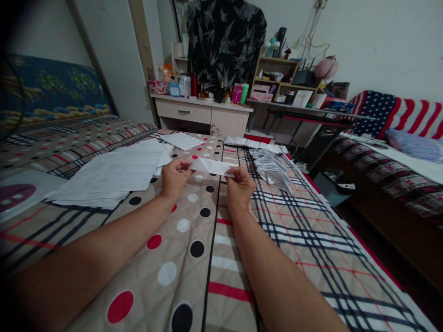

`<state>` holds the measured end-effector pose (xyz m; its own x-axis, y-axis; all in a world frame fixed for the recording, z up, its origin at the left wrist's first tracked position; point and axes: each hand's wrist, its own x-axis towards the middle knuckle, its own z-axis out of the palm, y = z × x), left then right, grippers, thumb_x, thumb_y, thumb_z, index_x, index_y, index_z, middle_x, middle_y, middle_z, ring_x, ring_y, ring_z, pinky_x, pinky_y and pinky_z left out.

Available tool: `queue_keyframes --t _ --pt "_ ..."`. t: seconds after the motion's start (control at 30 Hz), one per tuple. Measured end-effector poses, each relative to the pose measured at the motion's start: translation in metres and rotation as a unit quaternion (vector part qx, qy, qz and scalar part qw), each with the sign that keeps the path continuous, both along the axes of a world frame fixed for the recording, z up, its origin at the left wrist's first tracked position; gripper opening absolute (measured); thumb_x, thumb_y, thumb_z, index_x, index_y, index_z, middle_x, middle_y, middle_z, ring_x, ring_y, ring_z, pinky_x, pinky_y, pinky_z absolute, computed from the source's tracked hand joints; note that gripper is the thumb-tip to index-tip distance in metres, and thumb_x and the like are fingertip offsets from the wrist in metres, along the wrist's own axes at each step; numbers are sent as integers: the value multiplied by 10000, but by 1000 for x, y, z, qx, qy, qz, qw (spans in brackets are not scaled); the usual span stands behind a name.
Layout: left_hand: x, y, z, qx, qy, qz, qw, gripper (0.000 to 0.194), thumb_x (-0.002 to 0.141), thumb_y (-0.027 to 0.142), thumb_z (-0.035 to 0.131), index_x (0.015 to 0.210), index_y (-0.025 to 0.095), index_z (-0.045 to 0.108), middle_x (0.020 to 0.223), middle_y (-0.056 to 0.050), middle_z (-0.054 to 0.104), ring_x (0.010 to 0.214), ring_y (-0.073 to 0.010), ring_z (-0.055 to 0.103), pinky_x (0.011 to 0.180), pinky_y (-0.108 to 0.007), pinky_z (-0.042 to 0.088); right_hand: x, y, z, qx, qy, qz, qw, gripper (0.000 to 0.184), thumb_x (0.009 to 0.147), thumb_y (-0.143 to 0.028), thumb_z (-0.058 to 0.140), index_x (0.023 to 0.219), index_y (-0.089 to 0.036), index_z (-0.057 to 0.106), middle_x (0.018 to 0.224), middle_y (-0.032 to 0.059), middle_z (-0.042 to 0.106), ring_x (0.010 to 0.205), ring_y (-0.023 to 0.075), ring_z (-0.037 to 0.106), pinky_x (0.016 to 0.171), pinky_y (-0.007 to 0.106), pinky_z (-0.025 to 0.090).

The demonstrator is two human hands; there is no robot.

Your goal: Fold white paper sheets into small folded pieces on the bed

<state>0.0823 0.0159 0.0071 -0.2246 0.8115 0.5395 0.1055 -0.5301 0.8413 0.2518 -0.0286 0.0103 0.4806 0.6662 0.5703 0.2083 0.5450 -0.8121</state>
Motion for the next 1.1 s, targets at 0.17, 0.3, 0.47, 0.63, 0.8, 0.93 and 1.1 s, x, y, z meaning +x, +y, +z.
queue_keyframes --t 0.17,0.3,0.47,0.63,0.8,0.93,1.1 --pt "0 4 -1 31 -23 26 999 71 665 119 677 728 149 664 727 -15 688 676 -138 631 622 -237 485 -4 -3 2 16 -26 -18 999 74 668 -178 647 725 -192 601 767 -3 655 774 156 642 716 273 512" --pt "3 -2 4 23 -32 -10 999 142 679 159 700 814 148 656 818 -38 697 775 -153 650 707 -260 512 -10 -9 6 -25 15 39 999 150 680 -212 639 806 -205 557 756 -13 672 682 154 664 633 266 528" --pt "5 -14 9 -14 -16 -143 989 431 777 458 669 1086 161 627 1049 -102 676 885 -198 646 630 -260 530 -9 -13 8 -167 33 86 982 131 765 -316 552 704 -200 542 453 -37 585 351 135 514 362 232 386" --pt "5 -16 7 -62 -30 -198 978 518 877 601 463 1148 187 615 1028 -93 670 780 -169 666 517 -211 491 3 -5 3 -197 94 96 971 223 747 -332 534 567 -203 504 400 -33 530 289 100 392 304 230 262" --pt "8 -13 4 -114 -12 -209 971 518 830 587 557 1097 146 613 882 -77 684 616 -133 658 440 -177 433 6 -2 6 -239 129 121 955 212 713 -331 582 569 -193 510 395 -29 527 276 87 373 291 210 233" --pt "6 -12 4 -122 -18 -205 971 464 861 564 518 1056 159 635 899 -78 690 580 -105 640 422 -162 412 20 -1 20 -302 105 128 939 199 714 -307 622 592 -169 545 410 -2 564 293 90 435 304 189 330" --pt "5 -12 5 -156 -8 -216 964 452 826 531 585 1038 136 642 892 -97 698 562 -105 626 419 -170 409 57 1 39 -402 -56 80 911 244 707 -316 692 538 -189 569 402 22 594 306 152 516 304 237 408"
